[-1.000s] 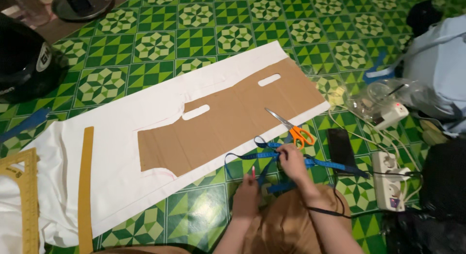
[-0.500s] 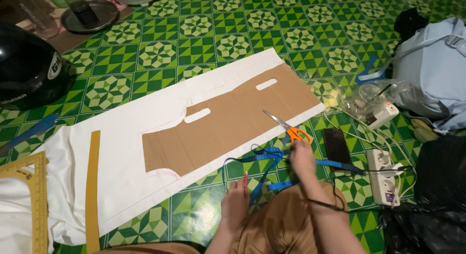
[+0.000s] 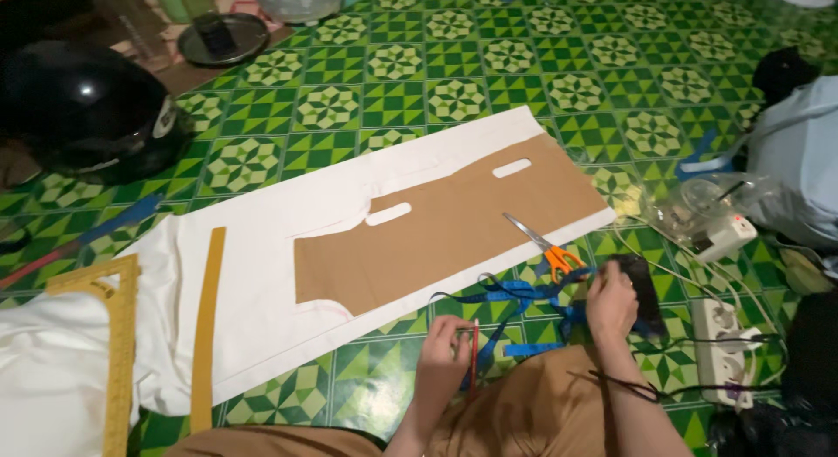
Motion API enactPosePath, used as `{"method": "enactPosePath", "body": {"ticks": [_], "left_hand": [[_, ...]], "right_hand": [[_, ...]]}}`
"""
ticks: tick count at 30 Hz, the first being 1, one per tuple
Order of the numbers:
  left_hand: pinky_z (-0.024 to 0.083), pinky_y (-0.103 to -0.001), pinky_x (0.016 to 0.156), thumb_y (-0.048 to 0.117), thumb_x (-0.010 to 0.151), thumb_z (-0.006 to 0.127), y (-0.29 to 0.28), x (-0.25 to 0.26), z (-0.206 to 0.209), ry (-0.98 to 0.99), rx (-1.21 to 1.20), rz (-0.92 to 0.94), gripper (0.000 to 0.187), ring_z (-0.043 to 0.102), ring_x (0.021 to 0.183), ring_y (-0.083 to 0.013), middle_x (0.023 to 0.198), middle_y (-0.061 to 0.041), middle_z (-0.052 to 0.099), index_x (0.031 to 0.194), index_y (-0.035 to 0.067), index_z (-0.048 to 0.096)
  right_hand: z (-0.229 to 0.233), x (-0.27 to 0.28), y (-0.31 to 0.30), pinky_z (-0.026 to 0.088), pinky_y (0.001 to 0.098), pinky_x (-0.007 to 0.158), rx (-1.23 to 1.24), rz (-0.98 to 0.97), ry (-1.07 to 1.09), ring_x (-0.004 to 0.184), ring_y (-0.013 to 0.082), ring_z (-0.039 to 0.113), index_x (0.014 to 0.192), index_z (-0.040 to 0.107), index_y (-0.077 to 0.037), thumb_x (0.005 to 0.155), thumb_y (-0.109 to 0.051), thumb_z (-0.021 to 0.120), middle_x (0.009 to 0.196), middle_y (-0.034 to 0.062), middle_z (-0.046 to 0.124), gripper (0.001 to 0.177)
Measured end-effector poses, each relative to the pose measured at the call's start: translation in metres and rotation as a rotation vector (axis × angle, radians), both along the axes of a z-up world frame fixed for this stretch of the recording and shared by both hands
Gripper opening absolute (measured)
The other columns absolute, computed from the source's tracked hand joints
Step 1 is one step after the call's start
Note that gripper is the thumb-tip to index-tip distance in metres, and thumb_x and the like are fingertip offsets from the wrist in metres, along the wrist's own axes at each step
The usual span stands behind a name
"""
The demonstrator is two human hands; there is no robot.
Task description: The person uses a ruler and a red pencil to trace a pattern from a cardboard template onto a white fabric. They then use orange scissors to cut the fabric along the traced lines.
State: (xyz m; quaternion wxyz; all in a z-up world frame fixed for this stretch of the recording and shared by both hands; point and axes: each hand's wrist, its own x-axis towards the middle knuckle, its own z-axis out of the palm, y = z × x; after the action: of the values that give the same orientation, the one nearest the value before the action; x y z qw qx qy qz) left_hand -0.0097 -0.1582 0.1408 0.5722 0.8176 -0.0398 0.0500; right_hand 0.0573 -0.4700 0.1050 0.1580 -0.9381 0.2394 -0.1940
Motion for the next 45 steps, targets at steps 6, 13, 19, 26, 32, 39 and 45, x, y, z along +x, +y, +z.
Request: {"method": "enactPosePath", "body": {"ticks": [6,13,19,26,32,39,45], "left_hand": [[0.056,-0.03,0.088,0.02,0.106,0.053,0.034,0.028,0.003,0.085,-0.583,0.015,0.03,0.069,0.107,-0.017,0.124,-0.01,0.072,0.135,0.011,0.057],[0.05,-0.042,0.104,0.033,0.103,0.047,0.123,0.026,0.027,0.328,-0.969,0.064,0.057,0.06,0.13,-0.0291,0.143,-0.018,0.058,0.156,0.023,0.029],[0.052,-0.049,0.104,0.019,0.094,0.048,0.219,0.006,-0.041,0.385,-1.268,0.395,0.062,0.055,0.137,-0.0294,0.148,-0.017,0.053,0.155,0.015,0.035],[0.058,-0.044,0.097,0.011,0.093,0.067,0.249,0.019,-0.091,0.376,-0.988,0.436,0.054,0.065,0.119,-0.0324,0.136,-0.026,0.06,0.143,0.007,0.048],[0.061,-0.031,0.079,0.011,0.087,0.074,0.258,0.03,-0.093,0.178,-0.227,0.593,0.022,0.08,0.087,-0.0249,0.094,-0.013,0.08,0.106,0.0,0.075],[0.046,-0.044,0.108,0.027,0.098,0.065,0.232,0.014,-0.06,0.229,0.606,0.465,0.041,0.051,0.132,-0.0267,0.141,-0.009,0.053,0.135,0.011,0.061],[0.017,-0.068,0.113,0.06,0.096,0.041,0.172,0.0,-0.086,0.296,0.964,0.243,0.08,0.012,0.155,-0.0309,0.171,-0.008,0.011,0.161,0.018,0.023]], "right_hand": [[0.065,-0.01,0.117,0.053,0.0328,0.071,0.284,0.513,-0.562,0.084,0.0202,0.072,0.106,0.072,-0.004,0.094,-0.004,0.067,0.099,0.0094,0.076,0.013],[0.03,-0.018,0.237,0.052,0.025,0.062,1.379,0.942,0.091,0.066,0.0111,0.065,0.091,0.066,0.001,0.093,-0.008,0.074,0.079,0.0032,0.073,0.012],[0.011,-0.001,0.278,0.04,0.0227,0.055,1.149,0.946,0.354,0.061,0.0047,0.051,0.1,0.068,-0.003,0.082,-0.005,0.08,0.072,-0.0006,0.065,0.022],[0.014,0.041,0.309,0.056,0.0256,0.08,0.801,1.14,0.41,0.087,0.0091,0.07,0.104,0.074,-0.001,0.087,-0.008,0.074,0.091,0.0015,0.077,0.018],[0.012,0.079,0.317,0.056,0.0321,0.083,0.545,1.099,0.442,0.085,0.0169,0.071,0.099,0.074,-0.003,0.087,-0.012,0.077,0.093,0.0047,0.078,0.015],[-0.015,0.098,0.314,0.056,0.0338,0.083,0.424,1.06,0.537,0.086,0.0204,0.073,0.098,0.076,-0.004,0.085,-0.014,0.077,0.091,0.0083,0.078,0.016],[-0.017,0.101,0.309,0.056,0.0357,0.085,0.383,1.126,0.497,0.092,0.0236,0.074,0.096,0.077,-0.004,0.085,-0.014,0.077,0.099,0.009,0.078,0.015]]}}
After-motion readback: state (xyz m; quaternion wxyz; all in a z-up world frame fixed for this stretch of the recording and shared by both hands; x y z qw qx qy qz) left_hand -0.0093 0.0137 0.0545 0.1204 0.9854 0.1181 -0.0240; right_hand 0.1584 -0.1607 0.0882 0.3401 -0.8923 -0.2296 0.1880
